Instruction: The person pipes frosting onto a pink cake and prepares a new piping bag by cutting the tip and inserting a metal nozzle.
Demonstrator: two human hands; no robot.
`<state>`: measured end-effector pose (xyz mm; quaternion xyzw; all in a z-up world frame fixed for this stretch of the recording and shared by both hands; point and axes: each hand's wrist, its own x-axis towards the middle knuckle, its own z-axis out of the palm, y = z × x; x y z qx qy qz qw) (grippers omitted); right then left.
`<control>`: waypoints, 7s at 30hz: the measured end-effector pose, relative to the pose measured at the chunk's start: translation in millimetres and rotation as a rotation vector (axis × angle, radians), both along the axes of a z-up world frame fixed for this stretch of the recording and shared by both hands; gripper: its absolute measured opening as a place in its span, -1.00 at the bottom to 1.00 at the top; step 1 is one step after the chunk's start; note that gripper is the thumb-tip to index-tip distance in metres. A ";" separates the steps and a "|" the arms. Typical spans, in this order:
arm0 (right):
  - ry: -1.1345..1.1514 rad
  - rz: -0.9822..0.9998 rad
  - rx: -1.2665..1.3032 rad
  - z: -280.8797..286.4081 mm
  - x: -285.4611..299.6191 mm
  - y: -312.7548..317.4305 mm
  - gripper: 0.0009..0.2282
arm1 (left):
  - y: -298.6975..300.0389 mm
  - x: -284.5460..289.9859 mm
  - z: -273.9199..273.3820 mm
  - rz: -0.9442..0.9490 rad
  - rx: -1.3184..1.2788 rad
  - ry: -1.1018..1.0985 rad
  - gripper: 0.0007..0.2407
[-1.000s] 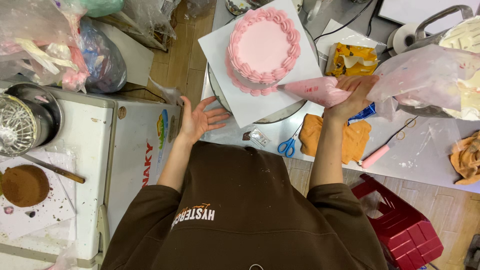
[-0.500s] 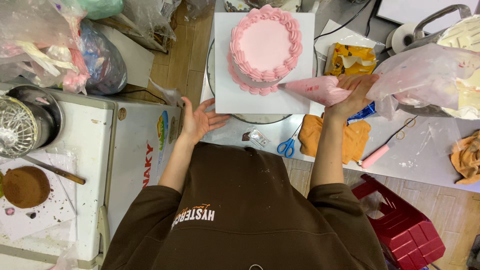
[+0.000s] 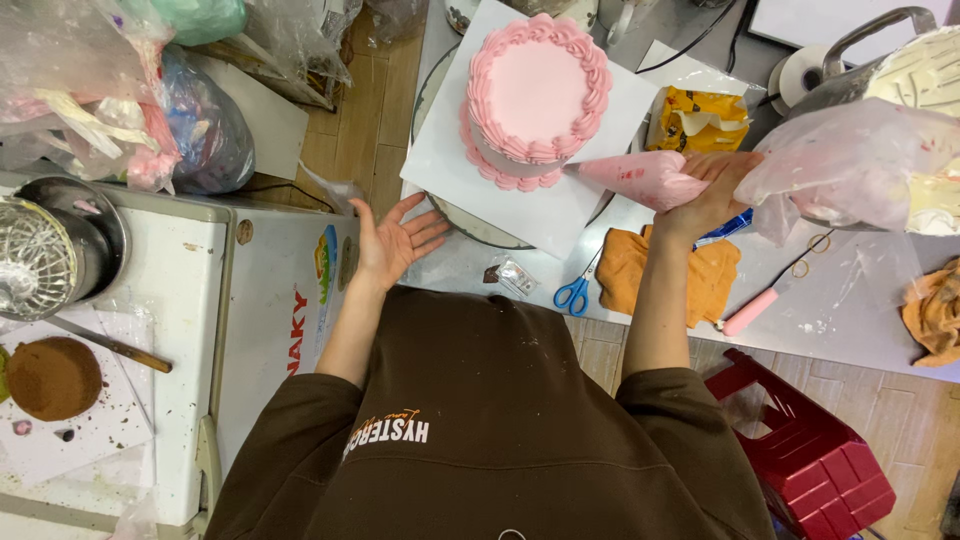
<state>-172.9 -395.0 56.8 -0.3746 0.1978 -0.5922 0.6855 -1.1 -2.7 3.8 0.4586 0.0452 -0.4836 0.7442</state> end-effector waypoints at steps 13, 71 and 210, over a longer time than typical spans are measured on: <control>0.018 -0.004 -0.086 -8.8 -11.3 -14.1 -0.71 | -2.6 1.9 19.6 -0.037 0.024 -0.035 0.08; -0.061 0.054 -0.108 6.7 -29.8 -24.7 -0.61 | 7.5 9.2 -0.4 0.078 -0.003 -0.077 0.00; 0.877 2.455 -0.684 12.7 65.1 539.6 -0.68 | 386.0 -273.5 122.2 1.679 -0.320 -0.605 -0.72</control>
